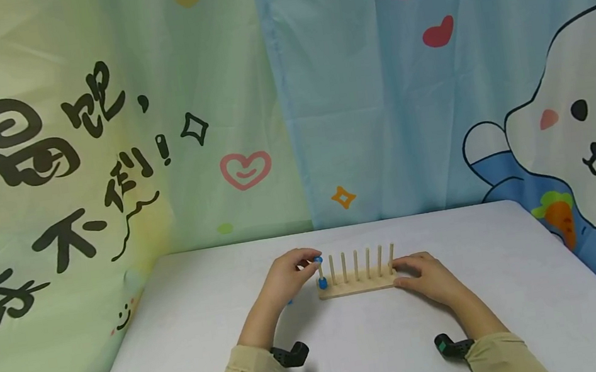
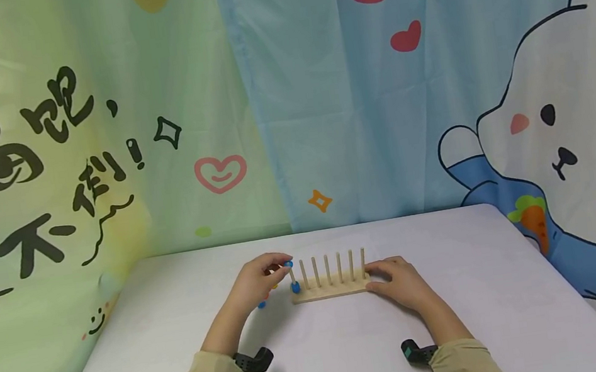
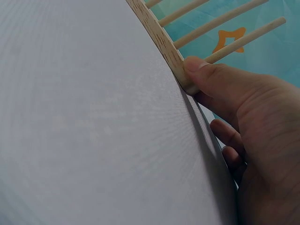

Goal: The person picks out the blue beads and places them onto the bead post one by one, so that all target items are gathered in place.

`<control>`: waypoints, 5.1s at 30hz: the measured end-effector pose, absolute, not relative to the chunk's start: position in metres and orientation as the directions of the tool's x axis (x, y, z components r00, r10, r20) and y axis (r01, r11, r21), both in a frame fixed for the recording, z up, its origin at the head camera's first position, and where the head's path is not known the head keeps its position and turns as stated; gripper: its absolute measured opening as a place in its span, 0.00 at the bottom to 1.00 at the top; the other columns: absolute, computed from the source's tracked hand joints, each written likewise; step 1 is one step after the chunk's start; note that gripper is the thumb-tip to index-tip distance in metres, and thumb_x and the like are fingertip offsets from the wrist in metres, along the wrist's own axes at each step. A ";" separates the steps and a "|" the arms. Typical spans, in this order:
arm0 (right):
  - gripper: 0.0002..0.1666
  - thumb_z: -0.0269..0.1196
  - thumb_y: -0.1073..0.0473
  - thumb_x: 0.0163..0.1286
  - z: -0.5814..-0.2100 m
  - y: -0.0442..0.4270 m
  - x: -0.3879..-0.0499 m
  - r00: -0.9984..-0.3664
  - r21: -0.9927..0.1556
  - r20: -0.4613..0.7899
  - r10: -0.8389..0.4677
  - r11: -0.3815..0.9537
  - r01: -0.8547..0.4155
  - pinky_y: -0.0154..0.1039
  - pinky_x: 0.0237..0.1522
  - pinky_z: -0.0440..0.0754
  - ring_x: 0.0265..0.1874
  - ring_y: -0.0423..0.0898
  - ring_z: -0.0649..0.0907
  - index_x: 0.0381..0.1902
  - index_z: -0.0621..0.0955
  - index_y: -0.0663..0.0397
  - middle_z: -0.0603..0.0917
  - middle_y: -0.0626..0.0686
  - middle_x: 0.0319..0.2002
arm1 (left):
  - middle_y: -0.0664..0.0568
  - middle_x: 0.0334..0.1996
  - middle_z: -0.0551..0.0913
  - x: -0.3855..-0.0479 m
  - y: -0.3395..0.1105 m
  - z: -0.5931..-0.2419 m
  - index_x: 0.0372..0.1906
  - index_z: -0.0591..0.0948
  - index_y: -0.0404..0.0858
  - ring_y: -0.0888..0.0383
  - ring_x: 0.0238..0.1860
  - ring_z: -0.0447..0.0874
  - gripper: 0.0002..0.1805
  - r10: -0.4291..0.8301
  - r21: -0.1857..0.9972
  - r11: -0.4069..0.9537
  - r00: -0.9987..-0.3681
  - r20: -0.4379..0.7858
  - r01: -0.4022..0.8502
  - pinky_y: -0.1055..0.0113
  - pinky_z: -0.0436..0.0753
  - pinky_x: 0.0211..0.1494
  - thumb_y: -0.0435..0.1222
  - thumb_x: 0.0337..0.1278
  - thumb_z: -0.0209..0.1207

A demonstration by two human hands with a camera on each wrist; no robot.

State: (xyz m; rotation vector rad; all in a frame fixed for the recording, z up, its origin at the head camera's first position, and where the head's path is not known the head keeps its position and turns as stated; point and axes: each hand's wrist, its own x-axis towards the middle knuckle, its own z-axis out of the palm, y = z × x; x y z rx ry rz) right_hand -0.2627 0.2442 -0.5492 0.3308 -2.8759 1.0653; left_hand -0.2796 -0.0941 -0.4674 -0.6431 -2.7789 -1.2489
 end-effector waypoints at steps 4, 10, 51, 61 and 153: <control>0.29 0.68 0.41 0.63 -0.548 0.244 -0.262 -0.975 -0.642 0.130 -0.180 0.734 -0.221 0.67 0.60 0.69 0.61 0.65 0.74 0.59 0.81 0.47 0.77 0.63 0.58 | 0.56 0.46 0.86 -0.280 -0.094 -0.473 0.54 0.84 0.46 0.58 0.46 0.82 0.14 0.356 0.710 0.595 -0.915 0.187 0.377 0.63 0.80 0.49 0.43 0.66 0.61; 0.29 0.69 0.43 0.63 -0.547 0.243 -0.261 -0.975 -0.640 0.130 -0.181 0.735 -0.222 0.67 0.60 0.69 0.61 0.65 0.74 0.59 0.81 0.48 0.77 0.63 0.58 | 0.54 0.44 0.87 -0.281 -0.095 -0.485 0.51 0.85 0.45 0.58 0.44 0.83 0.12 0.354 0.704 0.600 -0.915 0.194 0.381 0.65 0.80 0.46 0.41 0.64 0.63; 0.31 0.68 0.41 0.63 -0.550 0.244 -0.263 -0.978 -0.637 0.118 -0.174 0.742 -0.209 0.68 0.61 0.69 0.62 0.66 0.73 0.60 0.81 0.48 0.76 0.63 0.59 | 0.54 0.50 0.84 -0.272 -0.109 -0.518 0.54 0.83 0.46 0.58 0.45 0.83 0.15 0.305 0.666 0.659 -0.934 0.188 0.350 0.61 0.81 0.50 0.41 0.65 0.62; 0.30 0.68 0.41 0.63 -0.549 0.244 -0.264 -0.976 -0.631 0.125 -0.180 0.745 -0.218 0.67 0.61 0.69 0.62 0.65 0.73 0.59 0.81 0.48 0.77 0.63 0.59 | 0.56 0.44 0.85 -0.267 -0.141 -0.524 0.47 0.86 0.46 0.60 0.42 0.81 0.10 0.175 0.674 0.683 -0.959 0.223 0.281 0.62 0.80 0.47 0.39 0.62 0.64; 0.31 0.67 0.39 0.63 -0.551 0.243 -0.265 -0.971 -0.637 0.144 -0.190 0.734 -0.237 0.67 0.61 0.68 0.61 0.64 0.74 0.59 0.81 0.49 0.78 0.62 0.58 | 0.60 0.41 0.83 -0.259 -0.157 -0.525 0.46 0.84 0.49 0.62 0.40 0.78 0.10 0.188 0.688 0.664 -0.955 0.228 0.294 0.66 0.78 0.43 0.40 0.60 0.66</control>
